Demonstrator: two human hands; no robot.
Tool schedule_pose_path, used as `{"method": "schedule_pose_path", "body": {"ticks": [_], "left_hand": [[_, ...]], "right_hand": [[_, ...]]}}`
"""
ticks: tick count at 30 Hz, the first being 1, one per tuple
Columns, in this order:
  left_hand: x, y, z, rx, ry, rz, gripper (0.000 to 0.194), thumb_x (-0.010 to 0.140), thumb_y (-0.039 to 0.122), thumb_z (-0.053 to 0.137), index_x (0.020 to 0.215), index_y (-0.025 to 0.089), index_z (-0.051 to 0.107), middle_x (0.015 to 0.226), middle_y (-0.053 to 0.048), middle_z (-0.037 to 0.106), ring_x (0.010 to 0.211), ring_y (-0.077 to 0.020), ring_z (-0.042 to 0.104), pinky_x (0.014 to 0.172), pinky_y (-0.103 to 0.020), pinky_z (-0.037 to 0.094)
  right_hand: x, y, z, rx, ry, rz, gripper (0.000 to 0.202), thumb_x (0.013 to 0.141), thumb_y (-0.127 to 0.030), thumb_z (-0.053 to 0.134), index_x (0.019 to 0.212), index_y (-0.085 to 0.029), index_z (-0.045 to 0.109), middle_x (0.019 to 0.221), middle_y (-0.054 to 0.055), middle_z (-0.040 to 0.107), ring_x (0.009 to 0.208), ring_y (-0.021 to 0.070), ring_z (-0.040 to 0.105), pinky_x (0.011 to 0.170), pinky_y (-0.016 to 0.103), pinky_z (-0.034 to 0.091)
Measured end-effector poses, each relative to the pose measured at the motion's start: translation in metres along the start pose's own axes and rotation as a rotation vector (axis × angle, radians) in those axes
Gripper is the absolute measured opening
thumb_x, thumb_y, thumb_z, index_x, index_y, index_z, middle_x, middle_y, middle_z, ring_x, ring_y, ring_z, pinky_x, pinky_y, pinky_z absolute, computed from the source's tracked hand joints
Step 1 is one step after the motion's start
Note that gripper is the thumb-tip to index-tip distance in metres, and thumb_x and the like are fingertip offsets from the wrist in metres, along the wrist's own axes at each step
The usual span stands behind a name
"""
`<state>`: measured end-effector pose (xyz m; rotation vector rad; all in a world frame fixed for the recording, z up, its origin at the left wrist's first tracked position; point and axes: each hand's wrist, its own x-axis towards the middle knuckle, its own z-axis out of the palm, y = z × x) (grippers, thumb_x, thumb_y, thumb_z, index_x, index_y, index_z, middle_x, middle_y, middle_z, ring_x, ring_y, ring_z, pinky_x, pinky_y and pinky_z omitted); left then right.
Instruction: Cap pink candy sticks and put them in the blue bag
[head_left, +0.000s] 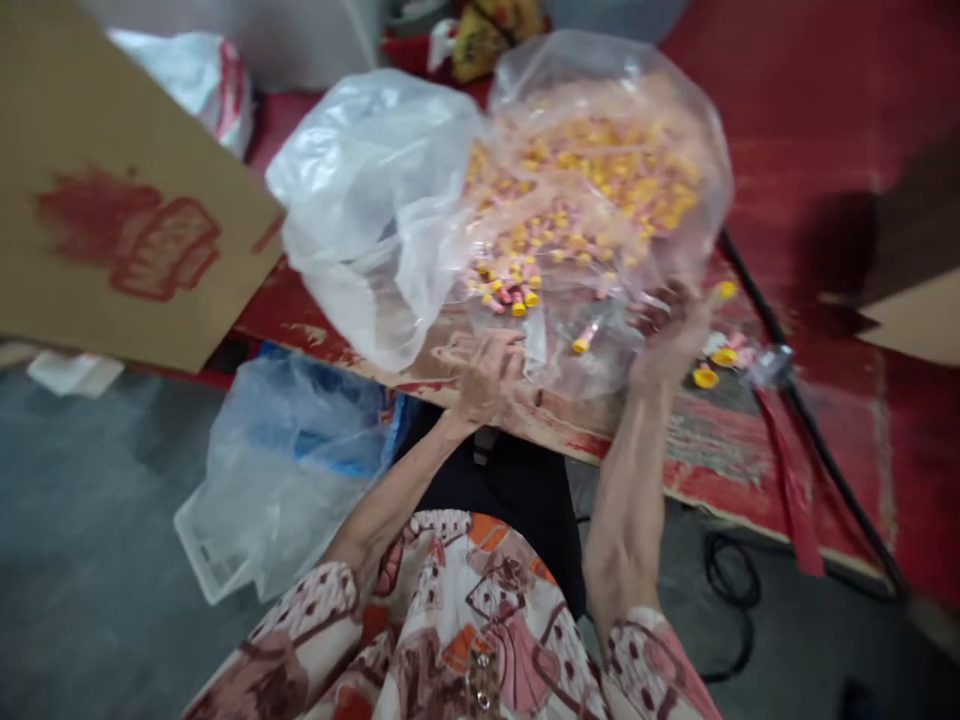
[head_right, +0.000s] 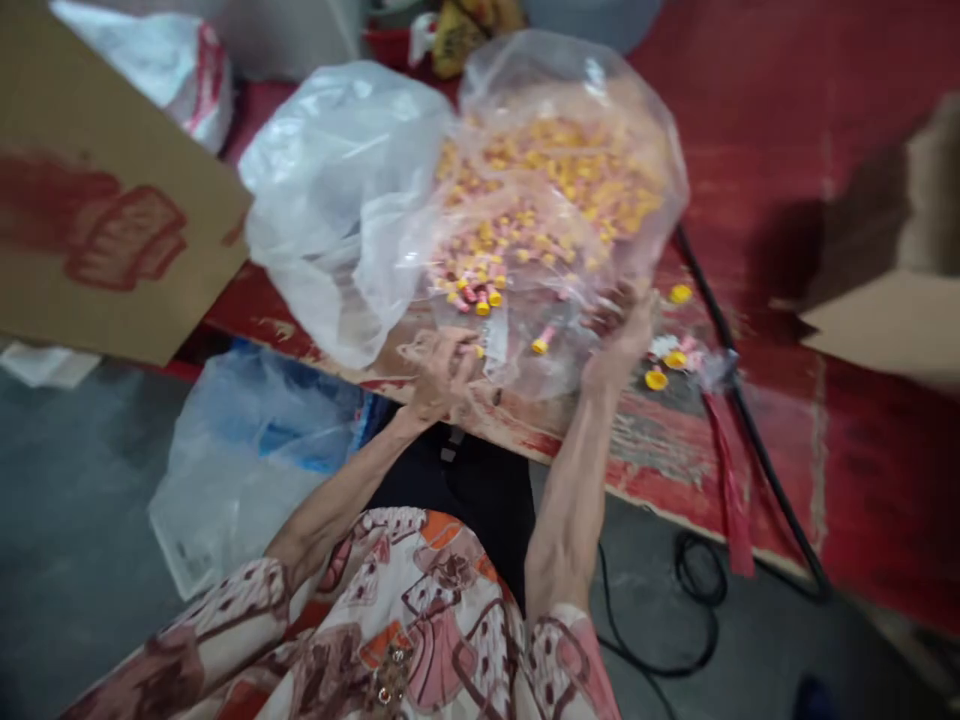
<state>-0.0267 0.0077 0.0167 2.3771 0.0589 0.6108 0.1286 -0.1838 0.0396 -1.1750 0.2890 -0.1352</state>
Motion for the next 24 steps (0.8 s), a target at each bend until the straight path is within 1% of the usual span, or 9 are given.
{"method": "schedule_pose_path", "body": {"ticks": [2, 6, 9, 13, 15, 16, 19, 22, 24], "left_hand": [[-0.003, 0.006, 0.002, -0.066, -0.030, -0.022, 0.020, 0.110, 0.015, 0.057, 0.122, 0.021, 0.072, 0.127, -0.012, 0.077, 0.128, -0.0270, 0.075, 0.117, -0.046, 0.061], [-0.019, 0.007, -0.008, -0.236, -0.012, -0.149, 0.016, 0.105, 0.009, 0.065, 0.113, 0.021, 0.071, 0.110, -0.007, 0.079, 0.100, -0.0202, 0.081, 0.091, -0.031, 0.068], [-0.050, -0.009, -0.045, -0.334, 0.217, -0.363, 0.014, 0.107, 0.020, 0.067, 0.120, 0.021, 0.070, 0.109, -0.005, 0.079, 0.095, -0.0181, 0.080, 0.085, -0.027, 0.066], [-0.107, -0.054, -0.112, -0.174, 0.567, -0.626, 0.016, 0.106, 0.029, 0.063, 0.120, 0.022, 0.068, 0.114, -0.008, 0.076, 0.098, -0.0192, 0.076, 0.094, -0.034, 0.066], [-0.134, -0.063, -0.133, -0.005, 0.621, -0.650, 0.020, 0.102, 0.023, 0.062, 0.120, 0.022, 0.069, 0.123, -0.011, 0.073, 0.112, -0.0227, 0.074, 0.109, -0.044, 0.063], [-0.145, -0.057, -0.138, 0.060, 0.610, -0.621, 0.024, 0.099, 0.019, 0.061, 0.121, 0.021, 0.070, 0.127, -0.013, 0.071, 0.120, -0.0249, 0.072, 0.116, -0.049, 0.060], [-0.168, -0.005, -0.127, 0.011, 0.424, -0.407, 0.033, 0.098, 0.011, 0.056, 0.123, 0.024, 0.075, 0.130, -0.013, 0.072, 0.133, -0.0273, 0.068, 0.122, -0.050, 0.058], [-0.170, 0.064, -0.100, -0.339, -0.004, -0.165, 0.035, 0.106, 0.013, 0.055, 0.121, 0.033, 0.080, 0.130, -0.008, 0.076, 0.125, -0.0222, 0.073, 0.113, -0.036, 0.064], [-0.167, 0.093, -0.087, -0.456, -0.283, -0.019, 0.031, 0.107, 0.014, 0.059, 0.119, 0.030, 0.082, 0.126, -0.008, 0.078, 0.119, -0.0213, 0.076, 0.108, -0.032, 0.065]], "right_hand": [[-0.029, -0.007, -0.003, -0.201, 0.008, -0.052, 0.024, 0.095, -0.050, 0.061, 0.084, -0.050, 0.083, 0.107, 0.000, 0.082, 0.084, 0.0169, 0.082, 0.053, 0.020, 0.057], [-0.090, -0.006, -0.028, -0.555, 0.028, -0.117, 0.008, 0.075, -0.067, 0.069, 0.075, -0.062, 0.076, 0.111, 0.002, 0.085, 0.104, 0.0341, 0.085, 0.043, 0.027, 0.054], [-0.119, 0.000, -0.047, -0.733, -0.042, -0.156, 0.015, 0.076, -0.076, 0.060, 0.074, -0.068, 0.072, 0.099, 0.011, 0.083, 0.110, 0.0442, 0.082, 0.035, 0.035, 0.049], [-0.132, 0.002, -0.051, -0.822, -0.056, -0.180, 0.021, 0.073, -0.080, 0.051, 0.068, -0.066, 0.067, 0.082, 0.017, 0.076, 0.112, 0.0511, 0.079, 0.031, 0.040, 0.042], [-0.133, 0.001, -0.049, -0.830, -0.063, -0.197, 0.022, 0.072, -0.078, 0.051, 0.065, -0.064, 0.065, 0.079, 0.018, 0.073, 0.111, 0.0522, 0.079, 0.032, 0.042, 0.043], [-0.133, 0.001, -0.048, -0.830, -0.068, -0.214, 0.021, 0.072, -0.077, 0.052, 0.064, -0.063, 0.065, 0.078, 0.018, 0.071, 0.110, 0.0526, 0.079, 0.033, 0.044, 0.043], [-0.128, 0.006, -0.051, -0.826, -0.095, -0.300, 0.020, 0.076, -0.072, 0.053, 0.063, -0.060, 0.063, 0.072, 0.018, 0.066, 0.100, 0.0527, 0.080, 0.037, 0.051, 0.046], [-0.119, 0.016, -0.060, -0.872, -0.129, -0.386, 0.020, 0.080, -0.068, 0.052, 0.070, -0.054, 0.063, 0.069, 0.014, 0.065, 0.085, 0.0477, 0.080, 0.048, 0.058, 0.053], [-0.112, 0.021, -0.066, -0.941, -0.119, -0.433, 0.025, 0.080, -0.064, 0.052, 0.083, -0.043, 0.067, 0.070, 0.009, 0.064, 0.076, 0.0407, 0.079, 0.063, 0.059, 0.063]]}}
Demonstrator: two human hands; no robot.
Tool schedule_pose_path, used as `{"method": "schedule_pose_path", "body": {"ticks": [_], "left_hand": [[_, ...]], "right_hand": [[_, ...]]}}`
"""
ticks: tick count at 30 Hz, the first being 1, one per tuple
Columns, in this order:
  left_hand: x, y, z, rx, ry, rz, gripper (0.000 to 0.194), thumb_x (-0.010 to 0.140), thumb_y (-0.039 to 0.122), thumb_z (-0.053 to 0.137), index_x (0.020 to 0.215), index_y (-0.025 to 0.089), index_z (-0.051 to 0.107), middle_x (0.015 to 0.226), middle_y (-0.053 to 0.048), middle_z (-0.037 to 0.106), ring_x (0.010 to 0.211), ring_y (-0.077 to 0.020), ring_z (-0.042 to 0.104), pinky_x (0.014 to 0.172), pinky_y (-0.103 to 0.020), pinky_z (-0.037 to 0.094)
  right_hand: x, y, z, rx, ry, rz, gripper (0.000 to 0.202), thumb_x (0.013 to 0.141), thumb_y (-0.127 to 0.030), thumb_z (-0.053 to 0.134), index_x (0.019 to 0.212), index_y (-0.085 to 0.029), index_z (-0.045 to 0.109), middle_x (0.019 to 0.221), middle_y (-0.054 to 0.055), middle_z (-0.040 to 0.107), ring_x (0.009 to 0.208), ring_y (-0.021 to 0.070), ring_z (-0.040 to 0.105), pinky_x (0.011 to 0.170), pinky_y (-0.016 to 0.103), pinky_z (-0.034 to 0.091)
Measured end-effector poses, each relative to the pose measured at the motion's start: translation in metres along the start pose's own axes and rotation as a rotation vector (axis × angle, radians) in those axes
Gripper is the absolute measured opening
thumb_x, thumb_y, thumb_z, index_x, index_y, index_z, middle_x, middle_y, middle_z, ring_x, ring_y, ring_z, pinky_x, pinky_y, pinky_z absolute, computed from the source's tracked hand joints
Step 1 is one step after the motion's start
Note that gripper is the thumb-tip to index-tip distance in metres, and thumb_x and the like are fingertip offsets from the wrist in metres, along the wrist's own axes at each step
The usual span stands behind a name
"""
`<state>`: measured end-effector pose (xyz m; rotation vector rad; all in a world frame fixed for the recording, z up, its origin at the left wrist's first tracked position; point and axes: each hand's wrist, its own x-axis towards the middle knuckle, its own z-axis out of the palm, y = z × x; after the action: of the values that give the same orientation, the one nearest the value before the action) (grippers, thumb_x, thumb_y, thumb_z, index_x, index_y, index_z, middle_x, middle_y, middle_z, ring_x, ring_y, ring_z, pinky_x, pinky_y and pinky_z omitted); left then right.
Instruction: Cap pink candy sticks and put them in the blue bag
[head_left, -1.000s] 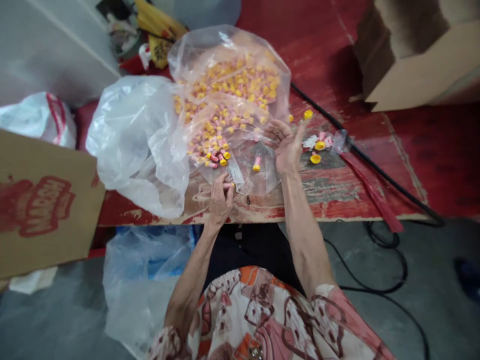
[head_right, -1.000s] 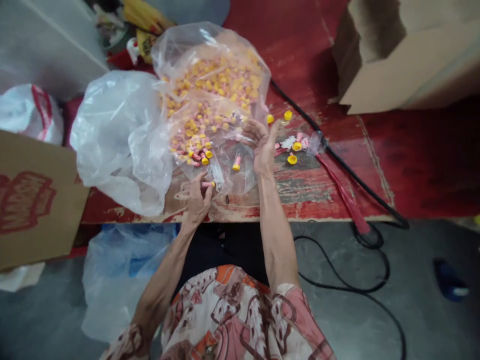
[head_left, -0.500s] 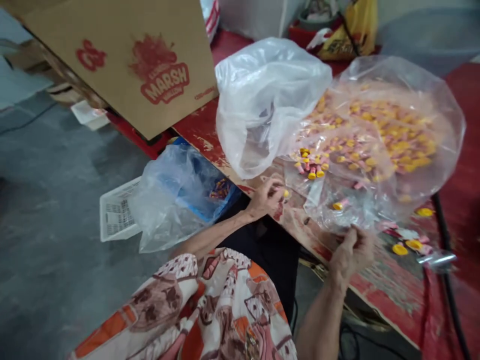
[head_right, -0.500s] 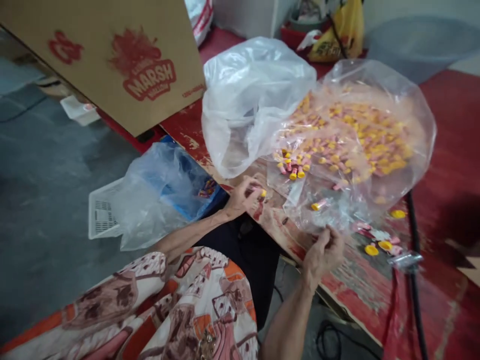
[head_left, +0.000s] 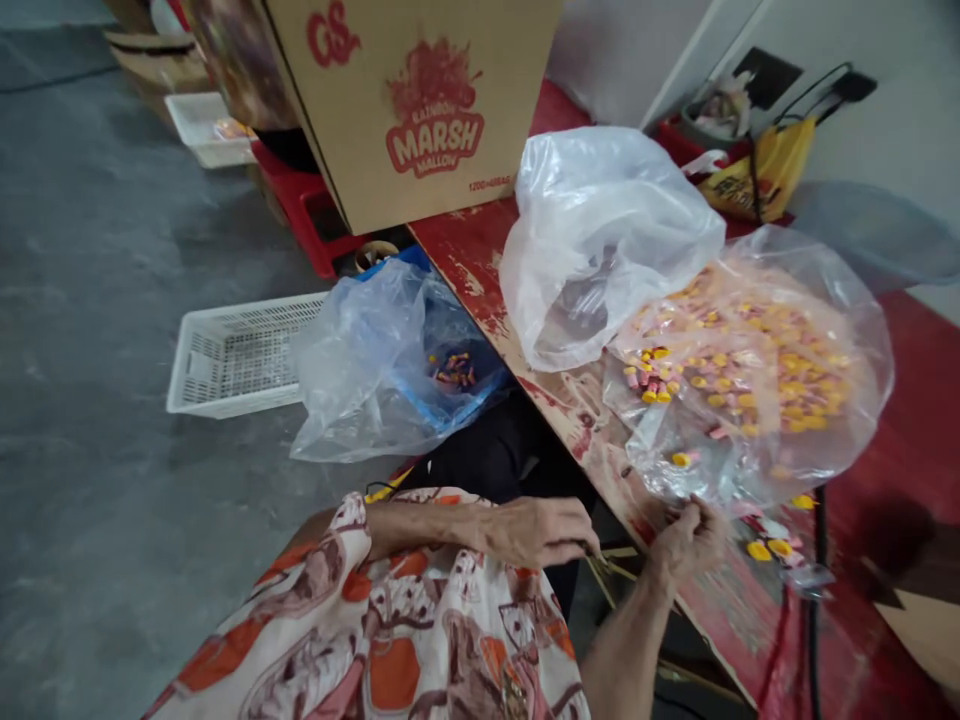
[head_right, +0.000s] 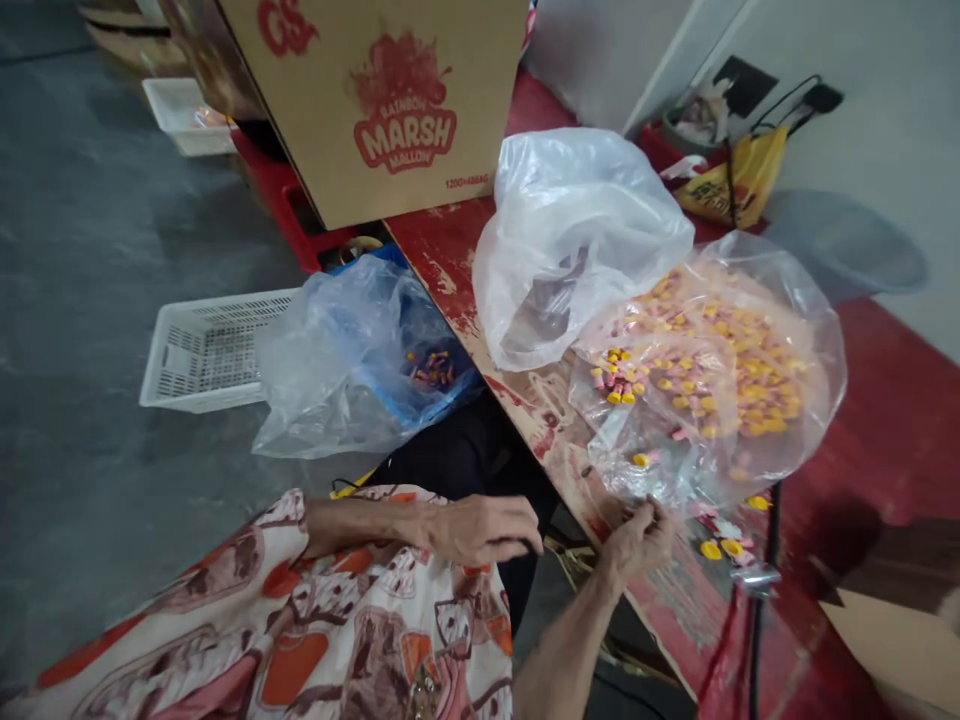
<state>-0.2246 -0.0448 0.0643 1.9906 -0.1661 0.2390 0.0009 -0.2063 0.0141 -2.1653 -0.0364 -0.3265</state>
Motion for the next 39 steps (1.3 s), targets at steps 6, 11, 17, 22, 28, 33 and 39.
{"method": "schedule_pose_path", "body": {"ticks": [6, 11, 17, 22, 28, 33, 39], "left_hand": [[-0.003, -0.010, -0.004, 0.074, -0.108, -0.075, 0.034, 0.099, 0.006, 0.063, 0.110, 0.028, 0.086, 0.115, -0.004, 0.083, 0.108, -0.0205, 0.079, 0.104, -0.024, 0.061], [-0.013, -0.034, -0.033, 0.013, 0.052, -0.126, 0.035, 0.102, 0.006, 0.053, 0.117, 0.021, 0.082, 0.116, -0.005, 0.081, 0.099, -0.0155, 0.077, 0.096, -0.023, 0.059], [-0.012, -0.063, -0.073, -0.116, 0.501, -0.249, 0.029, 0.102, 0.018, 0.053, 0.112, 0.020, 0.080, 0.098, -0.005, 0.079, 0.083, -0.0151, 0.072, 0.087, -0.027, 0.061], [-0.014, -0.084, -0.113, -0.189, 0.873, -0.488, 0.025, 0.095, 0.030, 0.056, 0.100, 0.021, 0.078, 0.082, -0.001, 0.076, 0.066, -0.0133, 0.063, 0.069, -0.024, 0.055], [-0.009, -0.102, -0.125, -0.259, 0.961, -0.548, 0.033, 0.087, 0.049, 0.064, 0.097, 0.021, 0.076, 0.081, -0.003, 0.075, 0.066, -0.0154, 0.062, 0.065, -0.026, 0.054], [0.004, -0.105, -0.108, -0.323, 1.080, -0.539, 0.036, 0.087, 0.056, 0.067, 0.093, 0.021, 0.074, 0.081, -0.004, 0.074, 0.062, -0.0138, 0.058, 0.059, -0.025, 0.049], [0.016, -0.104, -0.114, -0.352, 1.101, -0.507, 0.037, 0.083, 0.056, 0.072, 0.094, 0.020, 0.075, 0.083, -0.004, 0.075, 0.064, -0.0130, 0.057, 0.059, -0.024, 0.048]], "right_hand": [[0.001, 0.017, -0.009, -0.117, 0.214, -0.065, 0.028, 0.082, -0.037, 0.054, 0.096, -0.019, 0.069, 0.098, 0.017, 0.061, 0.115, 0.0407, 0.065, 0.105, 0.060, 0.056], [0.000, 0.030, -0.010, -0.118, 0.153, -0.141, 0.023, 0.079, -0.026, 0.054, 0.093, -0.018, 0.070, 0.101, 0.015, 0.057, 0.111, 0.0393, 0.060, 0.097, 0.055, 0.053], [-0.003, 0.039, -0.003, -0.250, 0.110, -0.338, 0.021, 0.092, -0.032, 0.055, 0.097, -0.018, 0.071, 0.120, 0.020, 0.061, 0.119, 0.0384, 0.057, 0.103, 0.054, 0.048], [-0.006, 0.036, -0.001, -0.267, 0.101, -0.288, 0.025, 0.096, -0.039, 0.052, 0.092, -0.019, 0.067, 0.120, 0.023, 0.064, 0.123, 0.0402, 0.056, 0.102, 0.055, 0.047], [-0.005, 0.036, 0.005, -0.289, 0.139, -0.279, 0.037, 0.099, -0.047, 0.042, 0.092, -0.020, 0.067, 0.122, 0.025, 0.067, 0.120, 0.0382, 0.061, 0.107, 0.055, 0.049], [-0.003, 0.048, 0.006, -0.277, 0.172, -0.316, 0.033, 0.097, -0.044, 0.046, 0.093, -0.020, 0.069, 0.121, 0.022, 0.066, 0.118, 0.0364, 0.061, 0.105, 0.052, 0.048], [-0.004, 0.046, 0.014, -0.262, 0.185, -0.296, 0.034, 0.100, -0.041, 0.043, 0.096, -0.020, 0.070, 0.126, 0.022, 0.065, 0.121, 0.0363, 0.059, 0.110, 0.052, 0.045]]}}
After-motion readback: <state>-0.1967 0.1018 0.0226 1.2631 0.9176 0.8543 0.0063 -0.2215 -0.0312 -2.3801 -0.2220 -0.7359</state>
